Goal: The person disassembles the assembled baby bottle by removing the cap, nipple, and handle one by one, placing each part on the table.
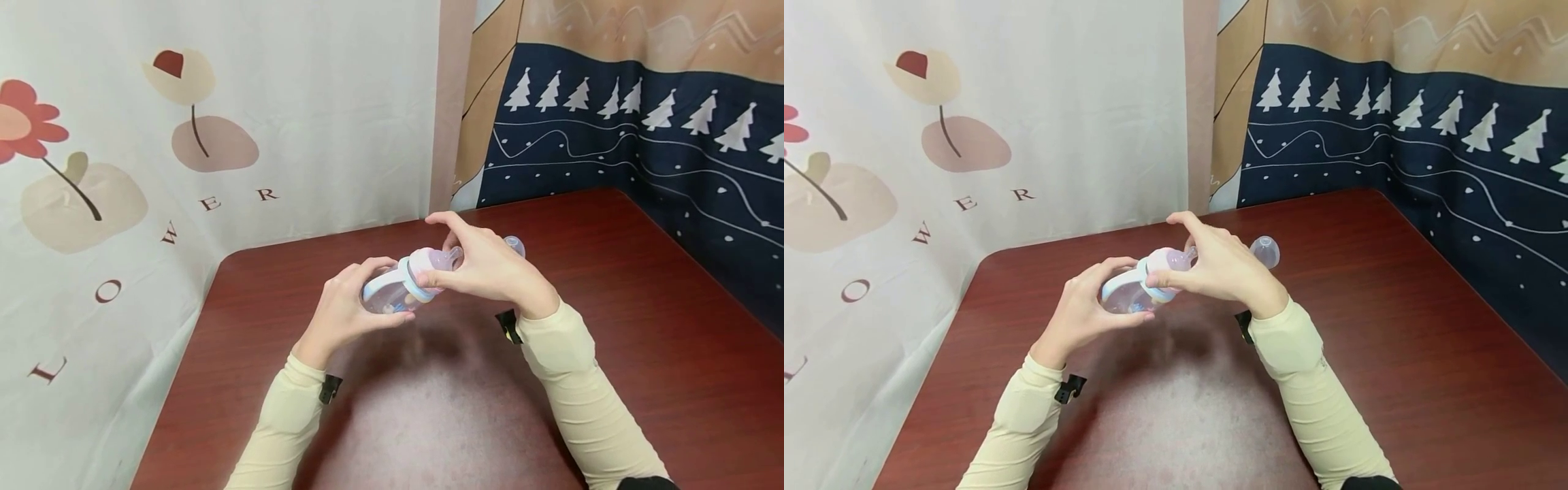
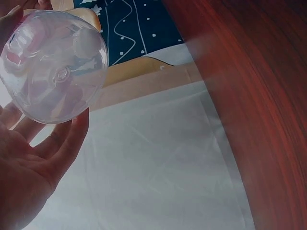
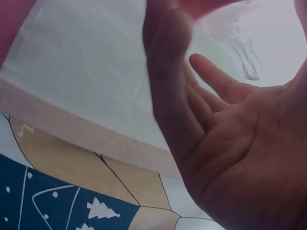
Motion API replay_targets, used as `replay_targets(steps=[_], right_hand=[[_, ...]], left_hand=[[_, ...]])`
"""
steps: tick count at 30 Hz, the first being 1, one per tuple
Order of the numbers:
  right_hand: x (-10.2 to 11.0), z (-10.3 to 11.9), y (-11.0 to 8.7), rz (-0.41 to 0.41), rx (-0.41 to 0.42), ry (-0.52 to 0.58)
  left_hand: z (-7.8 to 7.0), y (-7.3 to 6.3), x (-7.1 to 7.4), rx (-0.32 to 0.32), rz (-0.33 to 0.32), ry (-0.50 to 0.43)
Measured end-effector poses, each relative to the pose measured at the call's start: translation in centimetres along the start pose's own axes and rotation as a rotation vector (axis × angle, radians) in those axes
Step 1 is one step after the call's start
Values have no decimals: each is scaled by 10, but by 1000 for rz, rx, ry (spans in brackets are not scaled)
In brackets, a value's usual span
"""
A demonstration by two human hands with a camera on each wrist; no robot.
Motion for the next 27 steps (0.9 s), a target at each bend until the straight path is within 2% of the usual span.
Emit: replay_targets(steps=[4, 9, 20, 27], right_hand=[[-1, -1, 0, -23, -30, -20], [-1, 0, 0, -56, -33, 12], [4, 8, -1, -54, 58, 198], [11, 10, -3, -99, 87, 217]], left_hand=[[0, -1, 1, -2, -5, 3], [-1, -1, 2, -6, -8, -7], [0, 0, 3, 25, -2, -42], [2, -1, 1, 50, 18, -22]])
Point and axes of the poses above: each hand's wrist, its own y-axis towards the middle knuckle, its own x-axis out of the back of the hand, z = x × y, the point moved 6 cm from there along y, towards the middle knuckle, and after that the axes turned 12 degrees about -z, right-handed, at the moved point
